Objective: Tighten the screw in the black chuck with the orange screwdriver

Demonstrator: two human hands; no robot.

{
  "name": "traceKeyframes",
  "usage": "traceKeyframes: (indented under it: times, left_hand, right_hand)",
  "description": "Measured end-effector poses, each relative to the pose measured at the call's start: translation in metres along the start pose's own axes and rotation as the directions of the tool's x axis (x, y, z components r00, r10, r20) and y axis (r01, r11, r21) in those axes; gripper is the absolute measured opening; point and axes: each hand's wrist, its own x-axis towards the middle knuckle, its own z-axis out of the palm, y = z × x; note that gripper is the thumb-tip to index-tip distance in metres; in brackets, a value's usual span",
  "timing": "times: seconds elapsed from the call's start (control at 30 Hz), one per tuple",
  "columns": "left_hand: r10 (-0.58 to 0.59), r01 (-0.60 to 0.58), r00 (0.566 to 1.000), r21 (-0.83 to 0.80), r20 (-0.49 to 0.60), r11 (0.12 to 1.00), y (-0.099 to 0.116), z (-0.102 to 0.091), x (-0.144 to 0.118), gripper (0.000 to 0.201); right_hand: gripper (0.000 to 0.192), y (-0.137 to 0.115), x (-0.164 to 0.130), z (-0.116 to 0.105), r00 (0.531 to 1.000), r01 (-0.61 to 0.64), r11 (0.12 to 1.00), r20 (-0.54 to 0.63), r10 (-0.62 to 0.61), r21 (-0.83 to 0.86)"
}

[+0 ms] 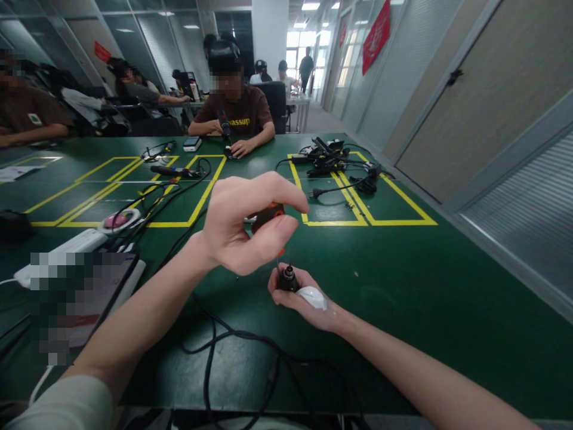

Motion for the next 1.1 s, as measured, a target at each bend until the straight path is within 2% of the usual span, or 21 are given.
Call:
traceKeyframes:
  times: [0.13, 0.27, 0.37, 0.5, 0.67, 0.97, 1.1]
  left_hand:
    - [-0.035, 0.036, 0.999, -0.044, 0.025, 0.998, 0.0014, -0.0011, -0.0009, 0.022]
    - [-0.016, 0.016, 0.999, -0.008, -0.028, 1.0, -0.0007, 0.0019, -0.0011, 0.013]
    - [0.002, -0.003, 0.999, -0.008, -0.05, 1.0, -0.0027, 0.0042, -0.0012, 0.018]
    - [-0.026, 0.026, 1.0, 0.014, 0.013, 1.0, -0.0032, 0.0029, -0.0015, 0.027]
    - [-0.048, 0.051, 0.996, -0.034, 0.082, 0.998, -0.0006, -0.0009, -0.0016, 0.024]
    - [-0.033, 0.033, 0.999, 0.034, 0.014, 0.999, -0.0019, 0.0026, -0.0013, 0.014]
    - [-0.001, 0.001, 1.0, 0.027, -0.022, 1.0, -0.0042, 0.0034, -0.0018, 0.022]
  right_hand:
    - [0.043, -0.0003, -0.0009, -0.0005, 1.0, -0.009, 1.0, 0.002, 0.009, -0.001]
    - [0.045, 0.0013, -0.0007, 0.0012, 1.0, 0.006, 1.0, -0.012, -0.006, 0.015]
    - [0.045, 0.0011, -0.0003, 0.0016, 1.0, -0.005, 1.0, -0.01, 0.005, 0.023]
    - [0.042, 0.0009, -0.0008, -0.0003, 1.0, -0.012, 1.0, -0.004, 0.012, 0.009]
    - [0.044, 0.0044, -0.0021, -0.0016, 1.0, -0.017, 1.0, -0.003, 0.017, 0.005]
    - [0.045, 0.0035, -0.0003, -0.0008, 1.0, 0.0, 1.0, 0.002, 0.0, 0.015]
    - [0.048, 0.0028, 0.0001, -0.0001, 1.0, -0.007, 1.0, -0.005, 0.007, 0.03]
